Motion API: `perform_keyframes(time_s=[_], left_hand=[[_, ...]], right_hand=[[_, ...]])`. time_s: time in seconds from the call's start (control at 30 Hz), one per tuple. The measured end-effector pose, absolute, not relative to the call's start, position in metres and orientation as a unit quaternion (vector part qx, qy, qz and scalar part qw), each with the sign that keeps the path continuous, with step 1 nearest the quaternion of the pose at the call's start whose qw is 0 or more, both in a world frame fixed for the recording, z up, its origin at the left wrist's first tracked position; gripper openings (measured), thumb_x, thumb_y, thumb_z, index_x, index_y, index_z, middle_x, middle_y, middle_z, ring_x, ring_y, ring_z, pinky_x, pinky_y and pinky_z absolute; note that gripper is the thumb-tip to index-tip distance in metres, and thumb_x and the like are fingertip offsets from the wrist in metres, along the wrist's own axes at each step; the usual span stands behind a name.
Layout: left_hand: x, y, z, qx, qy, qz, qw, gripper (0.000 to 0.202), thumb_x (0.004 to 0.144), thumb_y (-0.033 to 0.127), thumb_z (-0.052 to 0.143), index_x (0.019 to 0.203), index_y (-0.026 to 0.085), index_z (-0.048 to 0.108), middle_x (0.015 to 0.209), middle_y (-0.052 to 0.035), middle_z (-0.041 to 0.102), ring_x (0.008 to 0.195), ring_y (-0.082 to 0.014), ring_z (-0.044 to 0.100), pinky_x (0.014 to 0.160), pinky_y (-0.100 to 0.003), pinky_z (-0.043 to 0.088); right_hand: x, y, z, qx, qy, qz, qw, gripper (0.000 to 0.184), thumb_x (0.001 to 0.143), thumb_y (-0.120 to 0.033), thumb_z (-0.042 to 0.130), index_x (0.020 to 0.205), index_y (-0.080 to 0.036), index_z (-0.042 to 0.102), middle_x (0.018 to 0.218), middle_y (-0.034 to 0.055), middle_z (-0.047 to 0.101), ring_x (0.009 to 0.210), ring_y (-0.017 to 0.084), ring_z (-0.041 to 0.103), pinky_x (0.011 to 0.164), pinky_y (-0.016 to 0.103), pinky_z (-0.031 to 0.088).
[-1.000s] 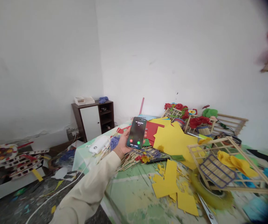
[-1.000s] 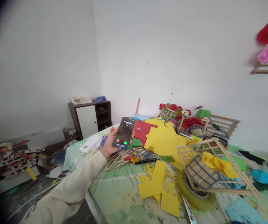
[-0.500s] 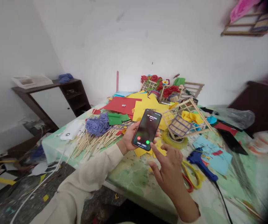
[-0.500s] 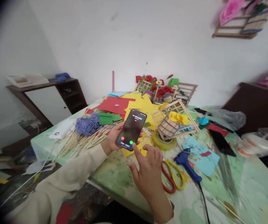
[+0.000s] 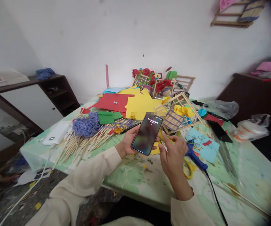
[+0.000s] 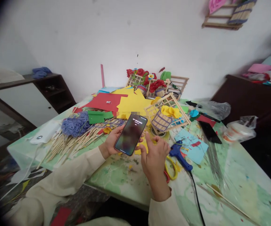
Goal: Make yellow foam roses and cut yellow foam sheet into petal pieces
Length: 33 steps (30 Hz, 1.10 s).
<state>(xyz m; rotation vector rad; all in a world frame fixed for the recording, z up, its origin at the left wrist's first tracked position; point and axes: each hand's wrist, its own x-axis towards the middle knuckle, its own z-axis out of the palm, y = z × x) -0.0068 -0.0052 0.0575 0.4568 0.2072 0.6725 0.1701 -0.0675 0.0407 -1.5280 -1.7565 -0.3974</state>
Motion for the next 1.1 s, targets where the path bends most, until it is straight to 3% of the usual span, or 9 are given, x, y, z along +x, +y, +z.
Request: perform_keyframes(time_s=[0.17, 0.3, 0.53, 0.77, 0.93, 1.03, 1.1], left_hand=[[0.0, -0.004, 0.055, 0.231, 0.083, 0.307, 0.919, 0.054, 0.09, 0.044, 0.034, 0.124, 0.007, 0.054, 0.112, -0.0201, 0.065, 0.104, -0.0323, 0.062, 0.093, -0.054, 0.04], [0.009, 0.001, 0.049, 0.244, 0.09, 0.334, 0.906, 0.053, 0.09, 0.041, 0.034, 0.12, 0.002, 0.055, 0.106, -0.0207, 0.067, 0.101, -0.0305, 0.063, 0.094, -0.046, 0.042], [0.012, 0.002, 0.046, 0.234, 0.086, 0.329, 0.911, 0.057, 0.091, 0.043, 0.032, 0.121, 0.0, 0.054, 0.109, -0.0219, 0.065, 0.104, -0.0296, 0.062, 0.092, -0.041, 0.044], [0.005, 0.006, 0.043, 0.216, 0.092, 0.363, 0.902, 0.055, 0.091, 0.042, 0.032, 0.124, 0.004, 0.052, 0.113, -0.0217, 0.064, 0.104, -0.0308, 0.062, 0.089, -0.046, 0.046], [-0.001, 0.007, 0.043, 0.201, 0.098, 0.37, 0.902, 0.054, 0.09, 0.044, 0.034, 0.124, 0.006, 0.053, 0.113, -0.0217, 0.064, 0.104, -0.0315, 0.061, 0.089, -0.05, 0.046], [-0.003, 0.008, 0.043, 0.199, 0.1, 0.378, 0.899, 0.054, 0.09, 0.044, 0.034, 0.124, 0.006, 0.052, 0.116, -0.0218, 0.062, 0.106, -0.0316, 0.06, 0.09, -0.05, 0.046], [-0.003, 0.007, 0.044, 0.199, 0.103, 0.385, 0.895, 0.054, 0.09, 0.043, 0.034, 0.125, 0.006, 0.051, 0.116, -0.0217, 0.062, 0.107, -0.0318, 0.06, 0.09, -0.05, 0.046]], right_hand=[[0.175, -0.078, 0.039, -0.546, -0.694, -0.165, 0.44, 0.045, 0.09, -0.043, 0.037, 0.125, -0.02, 0.056, 0.101, 0.0107, 0.045, 0.095, 0.026, 0.042, 0.081, 0.044, 0.032], [0.153, -0.091, 0.04, -0.471, -0.776, -0.143, 0.395, 0.046, 0.089, -0.049, 0.036, 0.123, -0.025, 0.057, 0.103, 0.0101, 0.045, 0.096, 0.027, 0.04, 0.084, 0.048, 0.03], [0.138, -0.085, 0.033, -0.49, -0.796, -0.108, 0.338, 0.049, 0.088, -0.054, 0.036, 0.121, -0.027, 0.059, 0.105, 0.0111, 0.045, 0.096, 0.027, 0.038, 0.086, 0.05, 0.03], [0.154, -0.083, 0.031, -0.471, -0.762, -0.131, 0.425, 0.043, 0.09, -0.045, 0.038, 0.121, -0.024, 0.058, 0.098, 0.0093, 0.048, 0.093, 0.025, 0.044, 0.082, 0.046, 0.032], [0.185, -0.08, 0.023, -0.497, -0.694, -0.192, 0.485, 0.018, 0.083, -0.025, 0.055, 0.098, -0.021, 0.064, 0.085, 0.005, 0.052, 0.082, 0.02, 0.05, 0.078, 0.04, 0.034], [0.201, -0.077, 0.016, -0.531, -0.645, -0.217, 0.505, 0.004, 0.079, -0.022, 0.062, 0.082, -0.019, 0.063, 0.081, 0.0045, 0.054, 0.078, 0.02, 0.051, 0.075, 0.039, 0.036], [0.205, -0.076, 0.012, -0.553, -0.627, -0.203, 0.51, 0.006, 0.08, -0.023, 0.061, 0.077, -0.018, 0.061, 0.079, 0.0048, 0.055, 0.078, 0.02, 0.051, 0.074, 0.038, 0.036]])
